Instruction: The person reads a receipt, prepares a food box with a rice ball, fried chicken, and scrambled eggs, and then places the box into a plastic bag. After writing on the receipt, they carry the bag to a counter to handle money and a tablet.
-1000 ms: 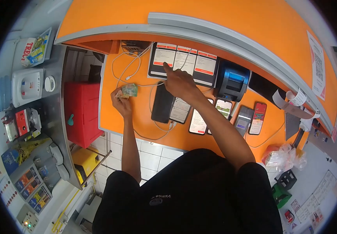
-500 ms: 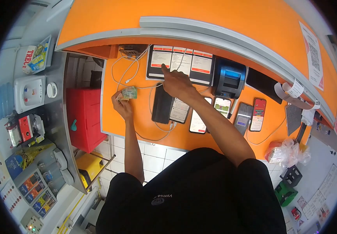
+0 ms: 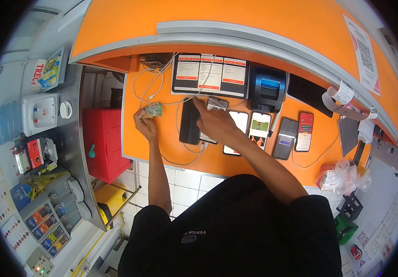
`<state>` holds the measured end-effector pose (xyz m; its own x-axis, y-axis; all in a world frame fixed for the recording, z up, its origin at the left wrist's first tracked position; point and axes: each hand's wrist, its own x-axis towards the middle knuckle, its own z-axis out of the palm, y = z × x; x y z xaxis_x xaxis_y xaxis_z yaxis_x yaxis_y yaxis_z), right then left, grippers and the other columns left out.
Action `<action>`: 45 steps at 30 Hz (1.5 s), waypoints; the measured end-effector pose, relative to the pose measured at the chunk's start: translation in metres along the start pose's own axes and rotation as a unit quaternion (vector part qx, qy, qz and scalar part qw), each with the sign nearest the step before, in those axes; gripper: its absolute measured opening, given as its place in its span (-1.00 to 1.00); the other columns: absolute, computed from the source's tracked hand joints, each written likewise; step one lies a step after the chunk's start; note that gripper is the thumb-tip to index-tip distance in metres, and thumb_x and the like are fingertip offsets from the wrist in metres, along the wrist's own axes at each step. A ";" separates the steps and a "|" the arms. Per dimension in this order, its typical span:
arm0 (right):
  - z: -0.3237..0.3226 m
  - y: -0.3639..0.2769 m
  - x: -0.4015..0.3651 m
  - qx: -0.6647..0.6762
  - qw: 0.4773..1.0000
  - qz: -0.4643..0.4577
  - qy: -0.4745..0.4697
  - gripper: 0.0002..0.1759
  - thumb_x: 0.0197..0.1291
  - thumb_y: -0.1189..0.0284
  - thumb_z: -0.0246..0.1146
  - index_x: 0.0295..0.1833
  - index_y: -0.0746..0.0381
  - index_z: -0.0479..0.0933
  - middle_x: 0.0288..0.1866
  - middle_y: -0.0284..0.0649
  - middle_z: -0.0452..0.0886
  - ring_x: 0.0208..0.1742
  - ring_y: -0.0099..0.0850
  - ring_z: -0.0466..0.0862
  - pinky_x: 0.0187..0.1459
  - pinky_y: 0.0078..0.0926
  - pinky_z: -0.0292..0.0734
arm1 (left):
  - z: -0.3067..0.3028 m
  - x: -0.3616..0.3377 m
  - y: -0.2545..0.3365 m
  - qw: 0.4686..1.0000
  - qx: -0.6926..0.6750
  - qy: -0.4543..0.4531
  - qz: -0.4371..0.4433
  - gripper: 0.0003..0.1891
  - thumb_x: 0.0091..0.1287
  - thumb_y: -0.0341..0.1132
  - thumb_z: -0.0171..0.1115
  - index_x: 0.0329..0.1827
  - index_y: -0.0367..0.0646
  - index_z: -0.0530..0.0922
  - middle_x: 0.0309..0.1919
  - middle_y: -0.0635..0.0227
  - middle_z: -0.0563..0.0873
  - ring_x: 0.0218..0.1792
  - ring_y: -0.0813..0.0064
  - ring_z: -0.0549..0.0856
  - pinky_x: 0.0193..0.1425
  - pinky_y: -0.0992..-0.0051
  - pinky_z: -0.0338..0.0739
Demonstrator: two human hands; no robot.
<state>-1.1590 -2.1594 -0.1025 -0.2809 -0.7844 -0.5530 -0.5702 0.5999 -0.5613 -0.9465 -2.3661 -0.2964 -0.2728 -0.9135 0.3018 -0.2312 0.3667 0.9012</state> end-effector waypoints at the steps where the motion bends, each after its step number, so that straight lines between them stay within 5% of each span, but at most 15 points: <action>1: 0.010 0.011 -0.016 0.000 1.000 -0.006 0.002 -0.22 0.31 0.36 0.07 0.61 0.14 -0.02 -0.53 0.04 0.60 -0.42 -0.05 0.68 -0.19 -0.06 0.61 | 0.001 -0.001 -0.002 1.000 -0.015 0.008 -0.010 -0.75 0.35 -0.50 -0.10 -0.03 -0.36 0.52 -0.09 0.04 0.62 -0.07 0.13 0.65 0.10 0.29 0.55; 5: 0.028 0.060 -0.093 0.034 0.998 0.047 -0.009 -0.28 0.33 0.34 0.11 0.58 0.08 0.10 -0.50 0.06 0.61 -0.39 -0.03 0.68 -0.14 -0.07 0.59 | -0.001 -0.001 -0.009 0.997 -0.062 0.000 -0.050 -0.78 0.40 -0.46 -0.07 -0.03 -0.34 0.52 -0.13 0.10 0.65 -0.08 0.22 0.66 0.09 0.33 0.56; 7: 0.046 0.104 -0.132 0.049 0.995 0.054 0.065 -0.35 0.32 0.34 0.17 0.51 0.12 0.25 -0.48 0.03 0.62 -0.38 -0.06 0.68 -0.15 -0.09 0.57 | -0.001 -0.001 -0.007 0.999 -0.043 -0.022 -0.005 -0.62 0.58 -0.13 -0.02 0.04 -0.37 0.46 -0.17 0.21 0.62 -0.16 0.46 0.64 -0.04 0.50 0.57; 11: 0.040 0.166 -0.196 0.132 0.962 0.175 0.161 -0.48 0.27 0.37 0.23 0.34 0.24 0.44 -0.57 0.00 0.59 -0.47 -0.07 0.66 -0.33 -0.16 0.52 | 0.003 -0.002 0.019 0.997 -0.041 -0.006 -0.059 -0.78 0.51 -0.41 -0.11 -0.05 -0.33 0.51 -0.18 0.22 0.65 -0.16 0.43 0.65 -0.03 0.48 0.58; 21: 0.081 0.269 -0.306 0.222 0.903 0.271 0.249 -0.60 0.28 0.37 0.24 0.20 0.25 0.54 -0.61 -0.10 0.60 -0.59 -0.35 0.63 -0.45 -0.29 0.52 | 0.008 -0.023 0.027 0.991 0.009 0.031 0.127 -0.62 0.53 -0.11 0.04 -0.07 -0.35 0.56 -0.07 0.15 0.65 -0.04 0.30 0.65 0.10 0.33 0.57; 22: 0.105 0.292 -0.322 0.259 0.897 0.261 0.246 -0.63 0.31 0.34 0.21 0.15 0.30 0.56 -0.60 -0.09 0.60 -0.60 -0.40 0.62 -0.45 -0.33 0.53 | 0.019 -0.037 0.040 0.996 -0.047 0.051 0.052 -0.60 0.49 -0.11 0.05 -0.10 -0.37 0.58 -0.11 0.14 0.66 -0.05 0.28 0.66 0.11 0.31 0.57; 23: 0.121 0.303 -0.338 0.296 0.884 0.290 0.216 -0.64 0.33 0.29 0.18 0.09 0.33 0.59 -0.56 -0.08 0.65 -0.59 -0.38 0.65 -0.45 -0.37 0.57 | 0.023 -0.053 0.058 0.990 0.025 0.017 0.141 -0.65 0.45 -0.19 0.08 -0.09 -0.38 0.59 -0.13 0.13 0.67 -0.10 0.28 0.67 0.05 0.34 0.60; 26: 0.146 0.344 -0.415 0.386 0.815 0.428 0.061 -0.63 0.30 0.20 0.23 -0.12 0.33 0.62 -0.46 -0.13 0.73 -0.51 -0.39 0.73 -0.51 -0.43 0.65 | 0.080 -0.146 0.169 0.988 -0.139 -0.061 0.022 -0.72 0.35 -0.32 0.18 -0.07 -0.40 0.62 -0.10 0.12 0.69 -0.16 0.35 0.71 -0.07 0.50 0.69; 30: 0.154 0.406 -0.496 0.423 0.663 0.501 0.360 -0.43 0.32 0.21 0.23 0.37 0.18 0.33 -0.08 -0.08 0.70 -0.27 -0.30 0.75 -0.44 -0.28 0.69 | 0.132 -0.268 0.199 0.904 -0.044 -0.416 0.094 -0.73 0.32 -0.43 0.10 -0.05 -0.40 0.67 -0.06 0.03 0.73 -0.15 0.29 0.74 0.02 0.31 0.62; 32: 0.130 0.426 -0.497 0.527 0.592 0.429 0.434 -0.19 0.28 0.21 0.29 0.54 0.03 0.05 0.10 -0.05 0.60 -0.15 -0.22 0.73 -0.38 -0.23 0.73 | 0.170 -0.356 0.223 0.886 -0.042 -0.441 -0.136 -0.82 0.28 -0.50 0.12 -0.20 -0.32 0.70 -0.24 0.21 0.77 -0.14 0.43 0.72 0.06 0.35 0.55; 34: 0.141 0.465 -0.477 0.548 0.605 0.330 0.474 -0.11 0.23 0.26 0.35 0.57 -0.02 0.00 0.10 -0.06 0.59 -0.19 -0.17 0.74 -0.29 -0.17 0.75 | 0.201 -0.395 0.323 0.745 -0.092 -0.655 -0.088 -0.78 0.27 -0.54 0.07 -0.13 -0.30 0.68 -0.02 0.18 0.72 0.06 0.41 0.64 0.12 0.37 0.51; 38: 0.119 0.470 -0.451 0.473 0.694 0.265 0.474 -0.14 0.21 0.31 0.39 0.54 0.13 0.10 -0.06 0.01 0.67 -0.19 -0.20 0.76 -0.19 -0.27 0.69 | 0.244 -0.483 0.377 0.764 -0.110 -0.625 0.120 -0.66 0.22 -0.60 -0.04 -0.03 -0.29 0.64 0.15 0.02 0.62 0.20 0.16 0.56 0.21 0.31 0.48; 40: 0.115 0.488 -0.453 0.352 0.777 0.148 0.501 -0.26 0.21 0.37 0.38 0.46 0.20 0.24 -0.16 -0.02 0.69 -0.25 -0.22 0.75 -0.20 -0.36 0.65 | 0.240 -0.512 0.387 0.773 -0.039 -0.629 0.072 -0.66 0.25 -0.59 -0.11 -0.05 -0.31 0.63 0.22 -0.06 0.55 0.32 0.08 0.47 0.31 0.27 0.40; 42: 0.078 0.488 -0.500 0.354 0.768 0.144 0.514 -0.33 0.18 0.40 0.37 0.40 0.22 0.34 -0.07 0.00 0.67 -0.11 -0.17 0.72 -0.03 -0.35 0.59 | 0.241 -0.532 0.399 0.780 0.018 -0.625 0.026 -0.65 0.28 -0.57 -0.18 -0.06 -0.33 0.61 0.29 -0.14 0.48 0.43 0.00 0.38 0.42 0.23 0.31; 45: 0.067 0.538 -0.572 0.020 0.699 0.295 0.651 -0.23 0.06 0.25 0.46 0.38 0.19 0.33 0.27 0.01 0.45 0.30 -0.02 0.43 0.21 -0.10 0.43 | 0.234 -0.560 0.409 0.812 0.014 -0.580 0.064 -0.62 0.24 -0.57 -0.18 -0.02 -0.28 0.60 0.38 -0.30 0.34 0.48 -0.16 0.29 0.48 0.17 0.24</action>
<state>-1.2535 -1.3780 -0.1290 -0.9373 0.1388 0.3197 -0.0441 0.8627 -0.5038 -1.1063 -1.6634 -0.1699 -0.9885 -0.0940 -0.1183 -0.1486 0.4637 0.8734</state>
